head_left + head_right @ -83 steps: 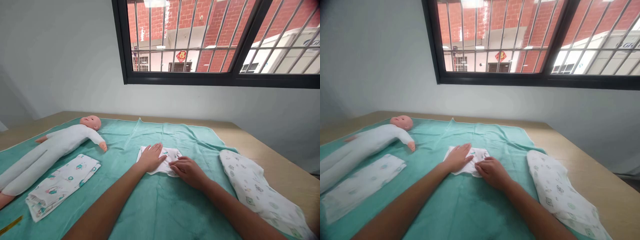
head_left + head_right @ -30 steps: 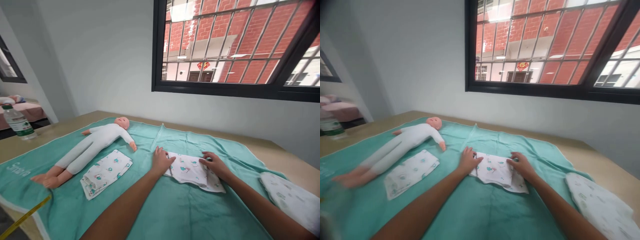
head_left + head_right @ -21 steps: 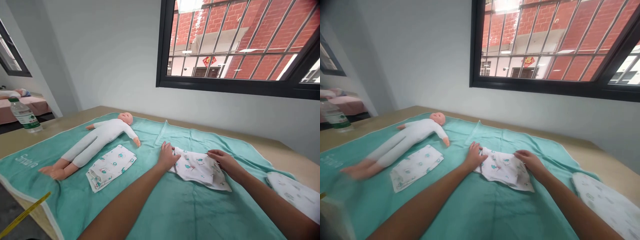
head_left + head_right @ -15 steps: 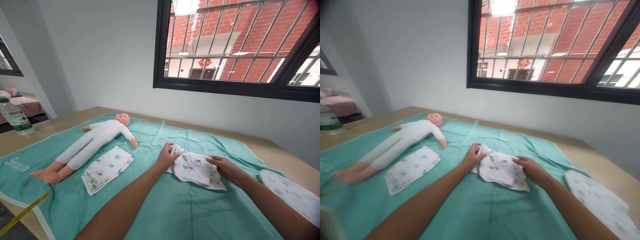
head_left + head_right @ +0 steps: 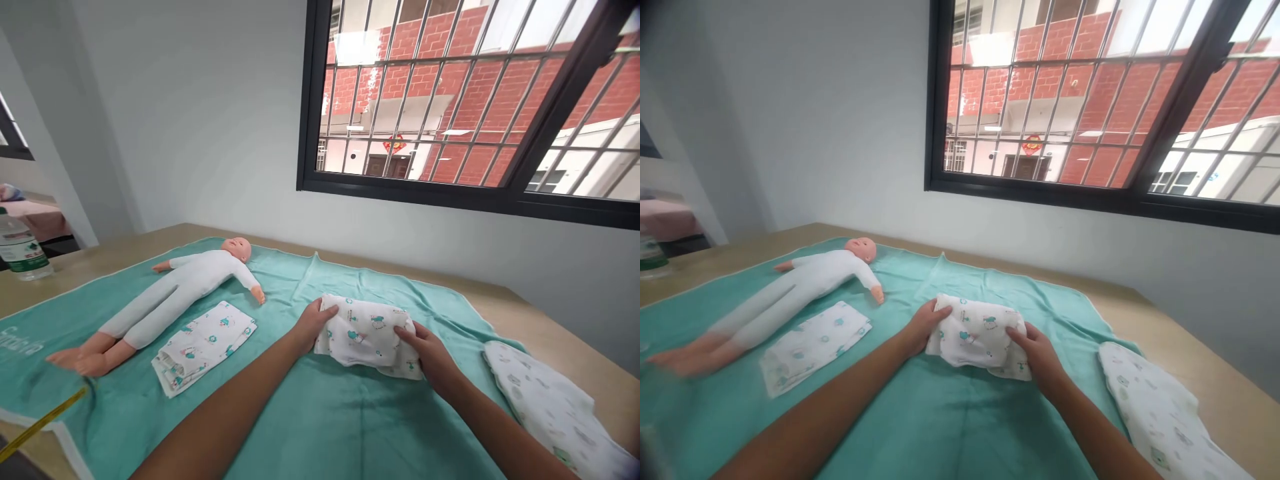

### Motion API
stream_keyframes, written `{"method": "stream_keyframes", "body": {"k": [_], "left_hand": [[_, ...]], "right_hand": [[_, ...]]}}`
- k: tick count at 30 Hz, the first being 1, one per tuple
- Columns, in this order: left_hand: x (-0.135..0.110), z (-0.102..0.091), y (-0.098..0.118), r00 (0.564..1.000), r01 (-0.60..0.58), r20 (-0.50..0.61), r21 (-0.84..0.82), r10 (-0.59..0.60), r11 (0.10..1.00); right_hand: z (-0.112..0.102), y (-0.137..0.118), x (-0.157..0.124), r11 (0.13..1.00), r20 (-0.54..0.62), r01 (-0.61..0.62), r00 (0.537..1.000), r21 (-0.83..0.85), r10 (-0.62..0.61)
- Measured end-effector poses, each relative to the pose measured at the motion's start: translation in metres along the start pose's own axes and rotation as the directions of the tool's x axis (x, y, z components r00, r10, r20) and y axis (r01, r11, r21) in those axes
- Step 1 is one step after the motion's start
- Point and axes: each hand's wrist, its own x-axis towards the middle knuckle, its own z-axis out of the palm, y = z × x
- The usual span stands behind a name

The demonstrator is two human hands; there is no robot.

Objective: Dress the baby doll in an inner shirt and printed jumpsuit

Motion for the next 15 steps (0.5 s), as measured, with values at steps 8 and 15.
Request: {"method": "stream_keyframes", "body": {"k": [8,15], "left_hand": [[-0.090,-0.028,0.058,0.951,-0.053,-0.308,-0.041,0.038,0.998],[-0.195,-0.106,0.100,0.689,-0.078,-0.719,0.052,0.092,0.996]], "right_hand": [[0.073,-0.030,0.035,0.961,0.103,0.144,0.987,-0.235,-0.123],[0.248,-0.051,0.070,0.769,0.475,0.507,0.826,-0.390,-0.304]]}}
